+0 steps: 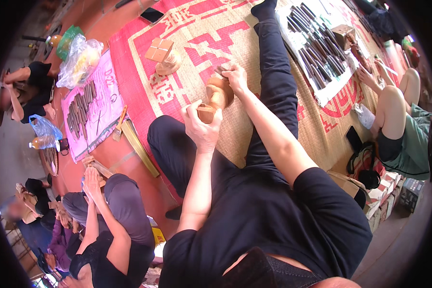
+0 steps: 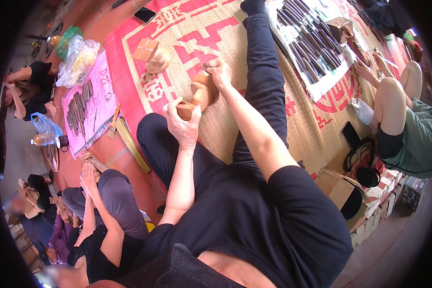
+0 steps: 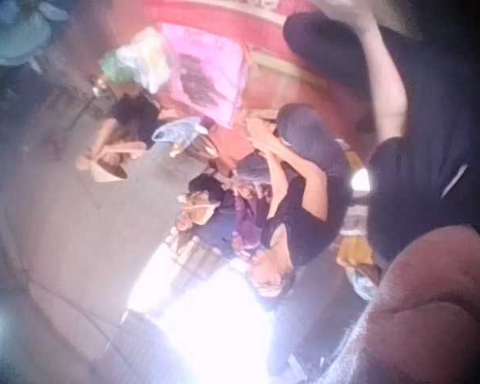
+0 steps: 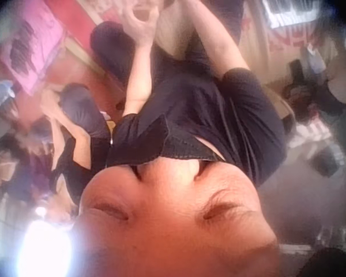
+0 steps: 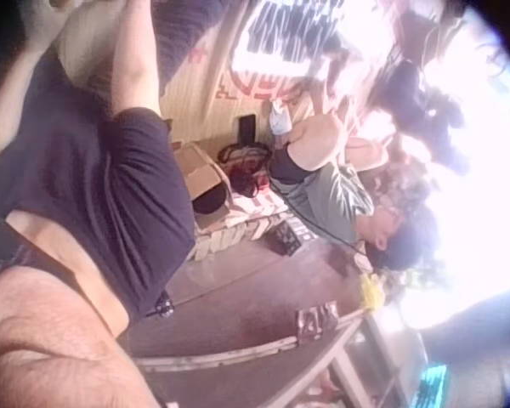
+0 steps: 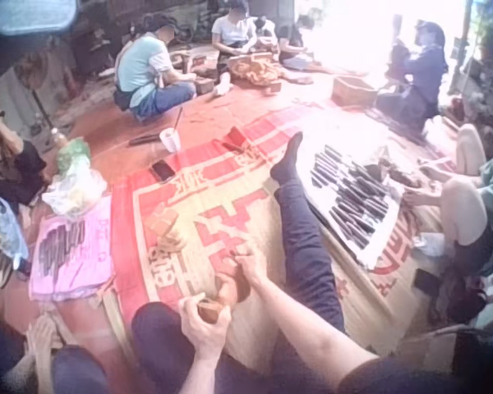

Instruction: The person sits on a mat and carves a small wooden block using a handheld tool. They rotate the block frequently to shape different sides and remove shavings. Other people are seated nearby performing similar tasks.

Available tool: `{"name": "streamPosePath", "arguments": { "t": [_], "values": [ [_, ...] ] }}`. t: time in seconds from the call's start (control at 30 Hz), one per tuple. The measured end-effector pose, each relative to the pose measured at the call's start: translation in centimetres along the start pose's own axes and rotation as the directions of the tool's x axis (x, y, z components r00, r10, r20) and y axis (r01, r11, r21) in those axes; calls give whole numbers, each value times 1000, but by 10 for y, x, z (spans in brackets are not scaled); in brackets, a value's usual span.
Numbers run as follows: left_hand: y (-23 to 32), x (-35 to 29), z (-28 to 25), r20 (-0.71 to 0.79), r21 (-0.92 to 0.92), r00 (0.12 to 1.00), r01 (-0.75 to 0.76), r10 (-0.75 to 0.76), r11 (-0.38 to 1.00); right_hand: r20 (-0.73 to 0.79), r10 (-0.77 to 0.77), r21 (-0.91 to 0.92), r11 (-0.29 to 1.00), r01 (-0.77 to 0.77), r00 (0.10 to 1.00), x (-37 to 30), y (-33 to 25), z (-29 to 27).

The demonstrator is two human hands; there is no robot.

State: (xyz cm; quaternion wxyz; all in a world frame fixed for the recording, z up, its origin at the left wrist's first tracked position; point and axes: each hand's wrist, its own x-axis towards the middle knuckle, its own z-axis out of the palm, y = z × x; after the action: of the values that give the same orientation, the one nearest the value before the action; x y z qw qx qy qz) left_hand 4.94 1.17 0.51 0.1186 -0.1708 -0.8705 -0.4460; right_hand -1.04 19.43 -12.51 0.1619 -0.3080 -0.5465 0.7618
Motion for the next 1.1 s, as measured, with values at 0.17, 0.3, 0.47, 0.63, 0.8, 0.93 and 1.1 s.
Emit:
{"name": "streamPosePath", "arguments": {
  "t": [0.17, 0.3, 0.47, 0.63, 0.8, 0.93, 1.1],
  "values": [
    [-5, 5, 2, -35, 18, 999, 29, -29, 999, 63, -70, -408, 908, 89, 996, -36, -16, 19],
    [0, 8, 5, -24, 33, 1000, -9, 10, 999, 31, -152, -318, 935, 154, 988, -28, -22, 25],
    [-2, 7, 9, 3, 4, 1000, -24, 24, 1000, -45, -13, -24, 1000, 12, 999, 12, -1, -2],
    [-1, 5, 1, -33, 23, 999, 9, -8, 1000, 55, -59, -486, 870, 78, 997, -35, -24, 24],
    [7, 10, 10, 35, 14, 998, -51, 51, 999, -118, -18, 244, 969, 46, 993, 21, 5, 3],
    [-4, 1, 2, -16, 30, 1000, -15, 16, 999, 43, -21, -349, 936, 35, 999, -18, -27, 20],
    [1, 2, -2, 6, 36, 1000, -20, 20, 999, 47, -162, -613, 774, 156, 986, -23, -28, 35]
  ]
}}
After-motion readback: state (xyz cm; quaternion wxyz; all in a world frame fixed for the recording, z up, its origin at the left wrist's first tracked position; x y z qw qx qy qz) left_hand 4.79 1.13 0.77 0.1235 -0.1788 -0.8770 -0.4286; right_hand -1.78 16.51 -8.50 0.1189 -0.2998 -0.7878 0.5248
